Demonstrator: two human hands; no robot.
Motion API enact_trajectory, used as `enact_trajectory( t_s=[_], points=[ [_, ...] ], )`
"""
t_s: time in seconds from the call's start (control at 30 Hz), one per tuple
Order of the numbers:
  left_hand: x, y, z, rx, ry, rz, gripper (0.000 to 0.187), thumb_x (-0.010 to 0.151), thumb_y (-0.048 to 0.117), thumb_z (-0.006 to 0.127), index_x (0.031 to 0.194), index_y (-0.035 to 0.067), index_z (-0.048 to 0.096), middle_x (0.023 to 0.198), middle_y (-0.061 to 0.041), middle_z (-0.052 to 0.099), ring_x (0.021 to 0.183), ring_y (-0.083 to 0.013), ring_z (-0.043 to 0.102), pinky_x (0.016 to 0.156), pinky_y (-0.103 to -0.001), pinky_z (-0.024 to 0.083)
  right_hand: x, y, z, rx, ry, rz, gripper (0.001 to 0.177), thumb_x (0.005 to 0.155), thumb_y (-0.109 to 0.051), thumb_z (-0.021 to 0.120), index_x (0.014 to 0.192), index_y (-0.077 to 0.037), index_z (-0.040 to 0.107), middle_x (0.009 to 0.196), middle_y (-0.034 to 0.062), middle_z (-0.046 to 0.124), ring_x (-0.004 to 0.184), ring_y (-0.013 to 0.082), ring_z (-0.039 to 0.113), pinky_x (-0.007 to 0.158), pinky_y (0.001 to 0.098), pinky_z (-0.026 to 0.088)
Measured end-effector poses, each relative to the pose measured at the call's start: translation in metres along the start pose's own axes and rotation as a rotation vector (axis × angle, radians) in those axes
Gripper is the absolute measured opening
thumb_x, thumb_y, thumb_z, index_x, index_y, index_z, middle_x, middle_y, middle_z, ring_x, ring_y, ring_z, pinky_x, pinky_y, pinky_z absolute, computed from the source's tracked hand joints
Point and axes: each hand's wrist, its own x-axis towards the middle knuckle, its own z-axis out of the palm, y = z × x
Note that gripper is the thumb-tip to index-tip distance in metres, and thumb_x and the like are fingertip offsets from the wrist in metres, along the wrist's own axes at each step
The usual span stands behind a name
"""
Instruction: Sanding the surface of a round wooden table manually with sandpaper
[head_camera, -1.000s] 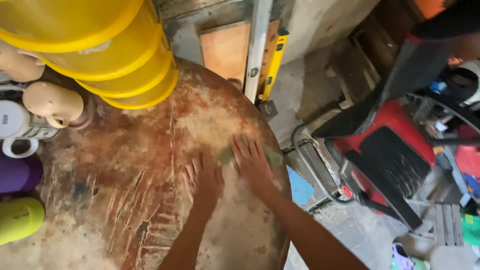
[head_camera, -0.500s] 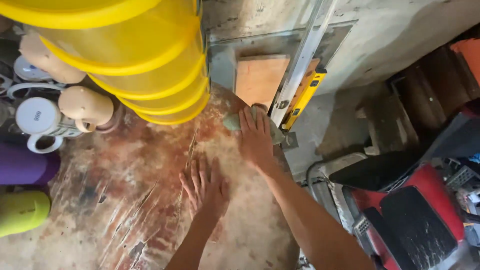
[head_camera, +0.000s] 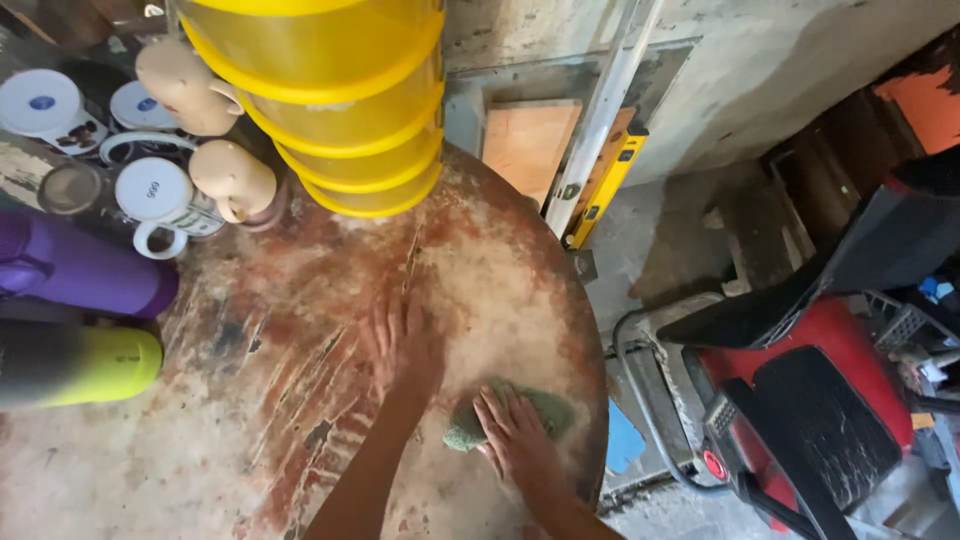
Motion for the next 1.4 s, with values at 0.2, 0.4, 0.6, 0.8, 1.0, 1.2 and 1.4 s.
enact_trajectory(
  t_s=[0.2,0.4,0.6,0.8,1.0,1.2,1.4],
  points=[
    [-0.017,-0.027,0.025,0.309,0.128,-0.013,0.072,0.099,0.056,0.038,0.162,0.022,0.035,0.167,-0.011,0.035,0.153,-0.0351,0.031,0.119,-0.073,0.017,0.113,0.037,-0.060,0.154,-0.142,0.095,0.062,0.108,-0.032,0.042,0.162,-0.005,0.026,0.162,0.0187,0.037,0.143,0.0441,0.036,0.122,0.0497,0.024],
    [-0.017,-0.031,0.034,0.365,0.155,-0.023,0.087,0.086,0.061,0.043,0.164,0.025,0.028,0.171,-0.009,0.027,0.158,-0.0295,0.025,0.121,-0.072,0.015,0.241,0.113,-0.032,0.010,0.120,0.118,0.058,0.099,-0.024,0.048,0.151,0.001,0.043,0.153,0.0224,0.049,0.130,0.0489,0.049,0.116,0.0585,0.031],
    [-0.014,-0.036,0.043,0.349,0.131,-0.036,0.080,0.091,0.058,0.037,0.163,0.024,0.025,0.174,-0.004,0.015,0.159,-0.0307,0.010,0.122,-0.070,-0.001,0.339,0.150,-0.059,0.194,0.044,0.253,0.064,0.111,-0.041,0.021,0.163,-0.004,0.023,0.169,0.0181,0.022,0.155,0.0426,0.016,0.126,0.0553,0.015],
    [-0.009,-0.028,0.024,0.265,0.013,-0.043,0.078,0.096,0.062,0.033,0.165,0.025,0.025,0.171,-0.011,0.023,0.159,-0.0345,0.017,0.119,-0.075,0.012,0.293,0.140,0.005,0.041,0.185,0.162,0.062,0.109,-0.038,0.032,0.162,-0.006,0.037,0.168,0.0166,0.030,0.145,0.0499,0.036,0.119,0.0620,0.027],
    [-0.011,-0.030,0.009,-0.077,-0.043,-0.149,0.073,0.104,0.056,0.028,0.167,0.021,0.016,0.173,-0.012,0.014,0.159,-0.0281,0.012,0.124,-0.064,-0.002,0.137,0.012,-0.031,0.224,0.083,0.199,0.060,0.105,-0.032,0.038,0.162,-0.013,0.036,0.161,0.0167,0.038,0.140,0.0438,0.040,0.121,0.0566,0.024],
    [0.005,-0.088,0.087,-0.370,0.378,0.167,0.046,0.114,0.024,0.045,0.156,0.005,0.047,0.157,-0.010,0.054,0.156,-0.0282,0.030,0.117,-0.072,-0.004,0.010,-0.083,-0.031,0.269,-0.035,0.006,0.059,0.106,-0.027,0.048,0.163,-0.017,0.035,0.170,0.0076,0.027,0.147,0.0433,0.030,0.120,0.0541,0.022],
    [-0.058,-0.113,0.088,-1.823,-0.046,0.304,0.071,0.111,0.060,0.023,0.164,0.012,0.030,0.169,-0.011,0.030,0.159,-0.0287,0.025,0.132,-0.051,0.015,-0.041,-0.108,-0.004,0.813,-0.023,0.118,0.045,0.107,-0.014,0.055,0.151,-0.005,0.050,0.153,0.0248,0.047,0.134,0.0501,0.045,0.114,0.0597,0.033]
  ],
)
